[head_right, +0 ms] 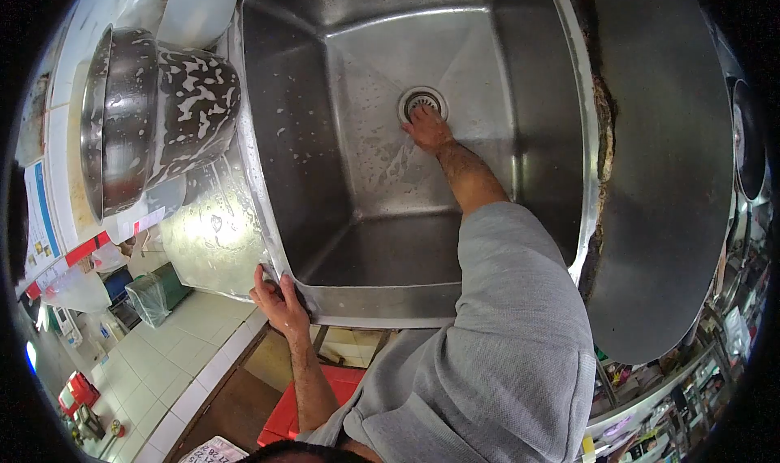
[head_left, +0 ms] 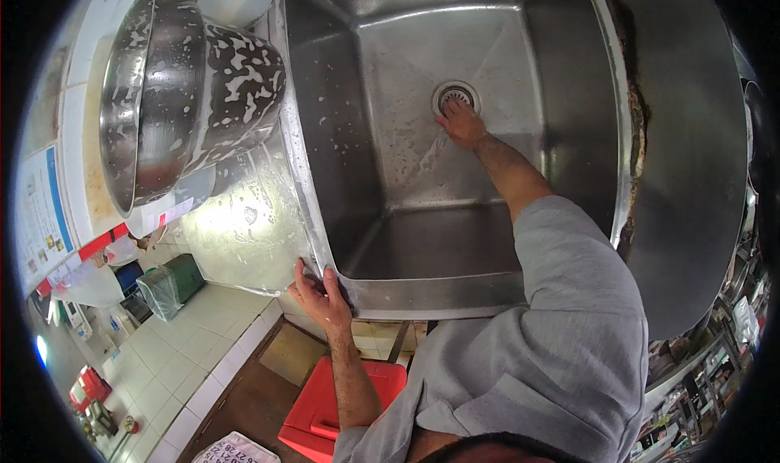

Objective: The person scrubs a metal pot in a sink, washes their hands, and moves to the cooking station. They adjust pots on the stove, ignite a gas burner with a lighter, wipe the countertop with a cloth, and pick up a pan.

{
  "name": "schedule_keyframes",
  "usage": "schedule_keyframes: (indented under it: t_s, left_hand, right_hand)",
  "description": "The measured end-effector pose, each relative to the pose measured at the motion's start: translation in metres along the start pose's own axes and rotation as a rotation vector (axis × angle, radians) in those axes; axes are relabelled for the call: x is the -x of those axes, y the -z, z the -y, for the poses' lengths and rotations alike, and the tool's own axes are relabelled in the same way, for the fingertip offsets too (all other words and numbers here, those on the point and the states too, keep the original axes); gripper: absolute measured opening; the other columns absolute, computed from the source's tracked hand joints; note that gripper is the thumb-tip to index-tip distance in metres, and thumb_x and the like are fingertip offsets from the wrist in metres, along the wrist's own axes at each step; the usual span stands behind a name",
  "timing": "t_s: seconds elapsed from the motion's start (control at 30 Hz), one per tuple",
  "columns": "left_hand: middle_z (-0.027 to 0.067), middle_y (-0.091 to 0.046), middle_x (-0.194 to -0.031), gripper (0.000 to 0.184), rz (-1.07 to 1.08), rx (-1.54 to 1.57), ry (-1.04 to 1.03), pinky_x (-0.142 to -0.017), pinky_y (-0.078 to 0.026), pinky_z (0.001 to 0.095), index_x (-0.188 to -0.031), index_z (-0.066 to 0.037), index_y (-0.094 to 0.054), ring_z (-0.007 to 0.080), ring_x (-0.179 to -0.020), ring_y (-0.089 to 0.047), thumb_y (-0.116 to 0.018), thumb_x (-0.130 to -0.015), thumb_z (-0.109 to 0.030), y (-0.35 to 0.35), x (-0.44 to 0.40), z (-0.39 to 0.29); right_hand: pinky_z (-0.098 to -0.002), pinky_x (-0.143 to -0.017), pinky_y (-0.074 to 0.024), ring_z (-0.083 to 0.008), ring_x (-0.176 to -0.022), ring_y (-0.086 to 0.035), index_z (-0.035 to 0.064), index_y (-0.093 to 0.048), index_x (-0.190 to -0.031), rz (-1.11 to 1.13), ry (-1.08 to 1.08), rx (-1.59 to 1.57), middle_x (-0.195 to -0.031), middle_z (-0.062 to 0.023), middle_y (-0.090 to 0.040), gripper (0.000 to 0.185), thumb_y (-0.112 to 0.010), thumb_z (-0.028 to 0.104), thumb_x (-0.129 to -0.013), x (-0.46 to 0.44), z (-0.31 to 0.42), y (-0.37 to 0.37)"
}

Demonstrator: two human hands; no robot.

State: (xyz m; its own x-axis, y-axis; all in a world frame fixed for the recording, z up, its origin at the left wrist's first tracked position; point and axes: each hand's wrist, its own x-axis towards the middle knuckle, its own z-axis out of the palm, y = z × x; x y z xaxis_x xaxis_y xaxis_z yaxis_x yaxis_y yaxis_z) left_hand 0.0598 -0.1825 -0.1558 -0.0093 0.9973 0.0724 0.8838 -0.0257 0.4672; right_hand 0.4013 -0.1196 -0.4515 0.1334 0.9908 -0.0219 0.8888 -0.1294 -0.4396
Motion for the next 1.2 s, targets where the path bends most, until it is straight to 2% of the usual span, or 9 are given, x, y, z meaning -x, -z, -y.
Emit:
schedule_keyframes:
  t_s: [0.17, 0.3, 0.47, 0.7, 0.8, 0.87, 0.97, 1.17, 1.2]
  left_hand:
    - [0.0045, -0.033, -0.081, 0.044, 0.003, -0.03, -0.011, -0.066, -0.033, 0.0267, -0.118, -0.004, -0.043, 0.0155, -0.071, -0.035, -0.057, -0.081, -0.023, 0.002, -0.001, -0.002]
    - [0.0047, -0.033, -0.08, 0.044, 0.009, -0.008, 0.017, -0.066, -0.033, 0.0272, -0.118, -0.004, -0.043, 0.0161, -0.071, -0.035, -0.057, -0.081, -0.022, 0.003, -0.001, -0.003]
    - [0.0045, -0.034, -0.081, 0.044, 0.006, -0.04, -0.02, -0.063, -0.033, 0.0263, -0.119, -0.004, -0.043, 0.0144, -0.071, -0.035, -0.057, -0.081, -0.022, 0.004, -0.002, -0.002]
    - [0.0044, -0.033, -0.081, 0.044, 0.002, 0.035, -0.011, -0.065, -0.033, 0.0271, -0.119, -0.006, -0.043, 0.0151, -0.071, -0.035, -0.059, -0.08, -0.021, 0.002, -0.003, 0.005]
    - [0.0061, -0.035, -0.079, 0.049, -0.019, 0.099, 0.024, -0.068, -0.034, 0.03, -0.117, -0.004, -0.044, 0.0182, -0.073, -0.037, -0.064, -0.075, -0.018, 0.002, -0.004, 0.006]
    - [0.0069, -0.037, -0.08, 0.049, -0.031, 0.074, -0.023, -0.068, -0.036, 0.0303, -0.117, -0.005, -0.045, 0.019, -0.073, -0.039, -0.064, -0.074, -0.018, 0.004, -0.005, 0.004]
    - [0.0074, -0.039, -0.08, 0.051, -0.057, 0.123, -0.044, -0.065, -0.037, 0.0309, -0.116, -0.005, -0.045, 0.0199, -0.071, -0.041, -0.066, -0.072, -0.02, 0.006, -0.006, 0.008]
    - [0.0061, -0.044, -0.079, 0.051, 0.002, 0.519, -0.161, -0.057, -0.037, 0.0256, -0.119, -0.004, -0.041, 0.0131, -0.067, -0.042, -0.062, -0.076, -0.021, 0.017, 0.001, 0.05]
    - [0.005, -0.046, -0.081, 0.048, 0.098, 0.854, -0.09, -0.058, -0.037, 0.0233, -0.121, -0.005, -0.039, 0.011, -0.066, -0.042, -0.057, -0.08, -0.023, 0.027, 0.002, 0.056]
  right_hand:
    - [-0.0393, -0.083, -0.0369, -0.0299, -0.093, -0.045, -0.004, -0.054, -0.086, 0.244, 0.235, 0.083, -0.089, -0.0143, -0.052, 0.028, -0.04, 0.02, -0.087, 0.001, 0.008, 0.03]
    - [-0.0383, -0.082, -0.0368, -0.0272, -0.09, -0.047, -0.0009, -0.057, -0.083, 0.205, 0.399, 0.224, -0.089, -0.0125, -0.054, 0.023, -0.05, 0.02, -0.081, -0.006, -0.013, -0.001]
    - [-0.0397, -0.076, -0.0406, -0.0322, -0.088, -0.051, -0.0019, -0.056, -0.087, 0.417, 0.035, -0.298, -0.085, -0.0156, -0.055, 0.026, -0.056, 0.021, -0.075, -0.023, -0.025, 0.009]
    - [-0.0368, -0.068, -0.0449, -0.0286, -0.075, -0.058, 0.0016, -0.059, -0.082, 0.24, -0.158, -0.581, -0.083, -0.0159, -0.06, 0.021, -0.064, 0.017, -0.068, -0.017, -0.019, 0.011]
    - [-0.0294, -0.064, -0.0454, -0.0179, -0.071, -0.058, 0.0013, -0.059, -0.085, 0.281, -0.176, -0.43, -0.075, -0.0109, -0.06, 0.018, -0.063, 0.006, -0.068, -0.013, -0.009, 0.032]
    - [-0.0264, -0.063, -0.0454, -0.0135, -0.07, -0.057, 0.0013, -0.06, -0.081, 0.586, -0.3, -0.513, -0.072, -0.0071, -0.06, 0.014, -0.063, 0.006, -0.068, -0.013, 0.003, 0.055]
    - [-0.0246, -0.062, -0.0445, -0.0104, -0.069, -0.054, 0.0016, -0.06, -0.081, 0.792, -0.416, -0.856, -0.073, -0.0041, -0.059, 0.012, -0.063, 0.005, -0.07, -0.005, 0.04, 0.095]
    - [-0.0224, -0.057, -0.0377, -0.008, -0.063, -0.048, 0.0015, -0.056, -0.082, 0.887, -0.187, -1.317, -0.072, -0.0017, -0.053, 0.014, -0.063, 0.009, -0.073, 0.012, 0.205, 0.207]
    - [-0.0224, -0.057, -0.0377, -0.008, -0.063, -0.048, 0.0015, -0.056, -0.082, 0.898, -0.179, -1.3, -0.072, -0.0017, -0.053, 0.014, -0.063, 0.009, -0.073, 0.019, 0.238, 0.224]
